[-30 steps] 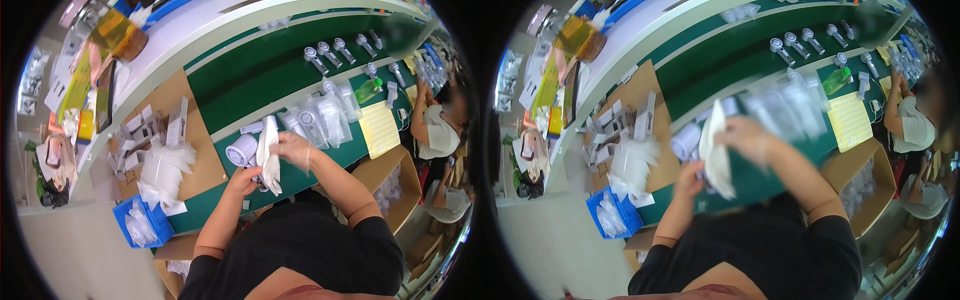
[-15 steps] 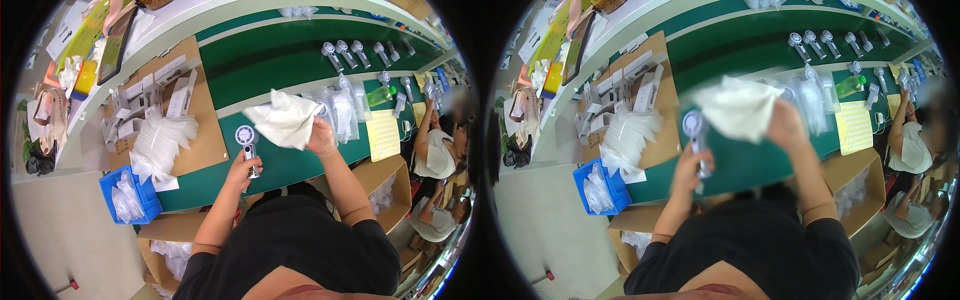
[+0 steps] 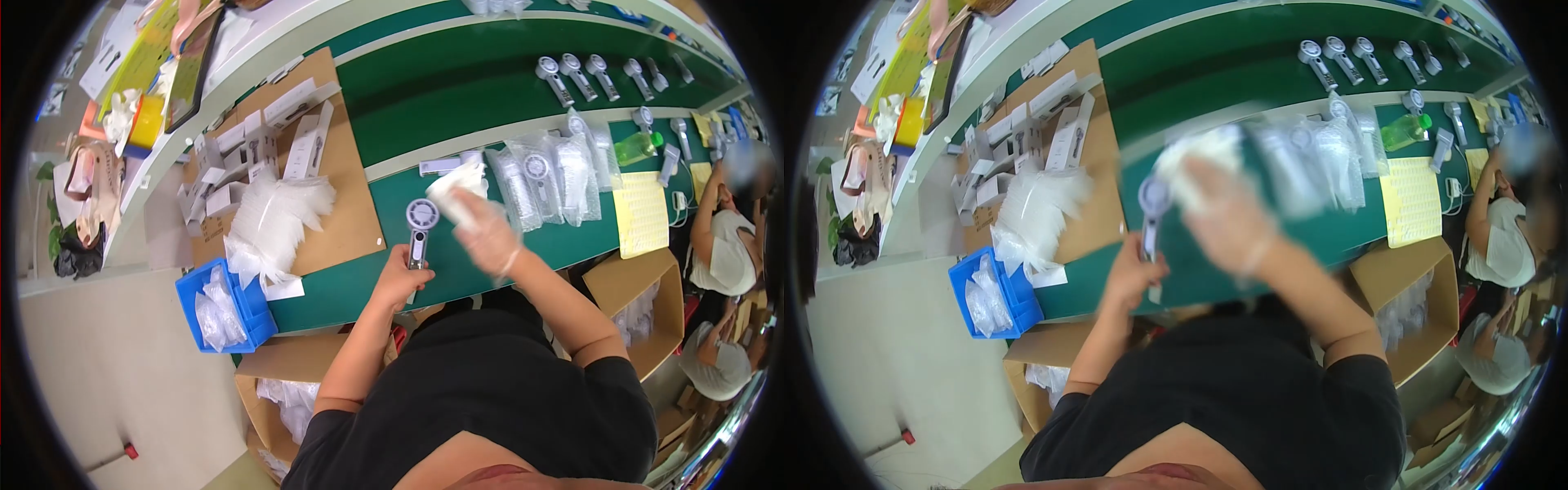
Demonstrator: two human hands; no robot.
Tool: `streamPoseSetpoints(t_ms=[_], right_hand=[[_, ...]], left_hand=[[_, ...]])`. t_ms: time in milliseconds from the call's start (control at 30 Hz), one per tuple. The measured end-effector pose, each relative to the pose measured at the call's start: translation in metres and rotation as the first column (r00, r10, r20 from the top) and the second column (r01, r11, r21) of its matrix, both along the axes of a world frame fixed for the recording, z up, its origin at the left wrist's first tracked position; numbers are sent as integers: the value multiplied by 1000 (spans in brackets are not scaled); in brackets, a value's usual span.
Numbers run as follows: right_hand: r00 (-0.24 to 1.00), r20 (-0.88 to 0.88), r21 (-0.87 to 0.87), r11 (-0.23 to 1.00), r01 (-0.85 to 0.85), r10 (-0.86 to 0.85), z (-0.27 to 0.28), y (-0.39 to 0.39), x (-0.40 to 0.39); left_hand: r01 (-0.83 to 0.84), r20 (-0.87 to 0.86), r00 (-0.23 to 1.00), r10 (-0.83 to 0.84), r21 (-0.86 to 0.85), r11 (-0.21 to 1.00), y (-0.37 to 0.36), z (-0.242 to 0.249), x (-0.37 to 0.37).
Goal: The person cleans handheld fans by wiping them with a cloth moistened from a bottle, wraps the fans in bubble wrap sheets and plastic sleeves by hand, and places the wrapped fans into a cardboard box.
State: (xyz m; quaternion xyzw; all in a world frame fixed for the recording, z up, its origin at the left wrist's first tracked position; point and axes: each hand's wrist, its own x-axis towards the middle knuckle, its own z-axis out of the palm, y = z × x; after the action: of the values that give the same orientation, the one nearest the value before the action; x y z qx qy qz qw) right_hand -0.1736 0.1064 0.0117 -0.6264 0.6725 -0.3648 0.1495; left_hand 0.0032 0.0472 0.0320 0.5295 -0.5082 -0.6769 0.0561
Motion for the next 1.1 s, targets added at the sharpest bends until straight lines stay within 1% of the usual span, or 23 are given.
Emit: streamPoseSetpoints(t_ms=[33,67,100,133,200,233,267,300,333,367,400,433,467,567,633,700,733,767,833,867,933,967,1100], right_hand=[[949,-291,-182,967,-179,121,8,-2,6],[950,-276,-158,969,-192,143,6,-1,8],[951,-257,-138,967,-213,173,-1,-3,11],[977,-152,-225,957,-184,153,-23,-8,8],[983,-100,-140,976,-166,153,-24,-19,0],[990,-90,-148,982,-120,107,-35,-22,-5],[956,281,-18,996,-85,87,-90,-25,-20],[889,454,54,994,-96,62,-105,-25,-24],[795,607,121,988,-102,8,-121,-26,-28],[360,921,209,970,-126,-151,-91,-20,-28],[95,971,233,958,-167,-220,-77,-21,-28],[-173,938,267,945,-191,-300,-63,-21,-28],[-281,915,240,951,-193,-288,-59,-23,-28],[-574,796,139,981,-139,-194,-48,-30,-22],[-497,826,262,962,-82,-267,-35,-29,-3],[-327,820,488,872,-28,-470,-20,-24,19],[-83,864,492,868,-68,-496,-14,-20,29],[5,910,415,909,-39,-415,-15,-18,37],[164,939,322,940,-111,-302,-11,-11,40],[175,956,281,912,-298,-237,-19,-8,26],[-169,961,119,880,-460,-218,-17,3,15],[-268,917,159,888,-431,-294,-20,6,15],[-148,947,196,879,-434,-285,-56,-12,5]], left_hand=[[47,-66,997,-45,26,999,4,1,-4],[86,-130,988,-80,41,995,8,6,-10],[164,-54,985,-162,38,986,14,14,-16],[285,-104,948,-302,-154,946,16,11,-18],[333,-60,932,-358,-253,908,14,2,-12],[479,52,870,-490,-323,816,9,13,-12],[472,63,876,-479,-324,820,6,9,-8],[447,-92,871,-483,-264,855,3,-3,-4],[432,-249,846,-472,-199,880,3,-12,-2],[410,-308,845,-438,-152,899,3,-14,-2],[410,-311,843,-439,-158,898,3,-13,-4],[357,-419,850,-319,12,934,4,-9,-6],[311,-499,848,-180,192,931,6,-7,-7],[131,-599,800,8,189,973,15,-15,-17],[81,-619,786,10,119,990,20,-14,-30],[-166,-332,926,177,60,984,20,6,-46],[-100,-236,969,79,-78,992,16,-3,-47],[-104,-238,968,82,-78,992,14,-9,-44],[91,-155,982,-111,-132,987,7,-14,-33],[102,-316,943,-103,-21,995,3,-16,-27],[382,-351,890,-292,222,897,-2,-11,-19],[392,-354,886,-299,227,892,1,-6,-21],[193,-279,955,-102,319,928,10,-22,-18]])
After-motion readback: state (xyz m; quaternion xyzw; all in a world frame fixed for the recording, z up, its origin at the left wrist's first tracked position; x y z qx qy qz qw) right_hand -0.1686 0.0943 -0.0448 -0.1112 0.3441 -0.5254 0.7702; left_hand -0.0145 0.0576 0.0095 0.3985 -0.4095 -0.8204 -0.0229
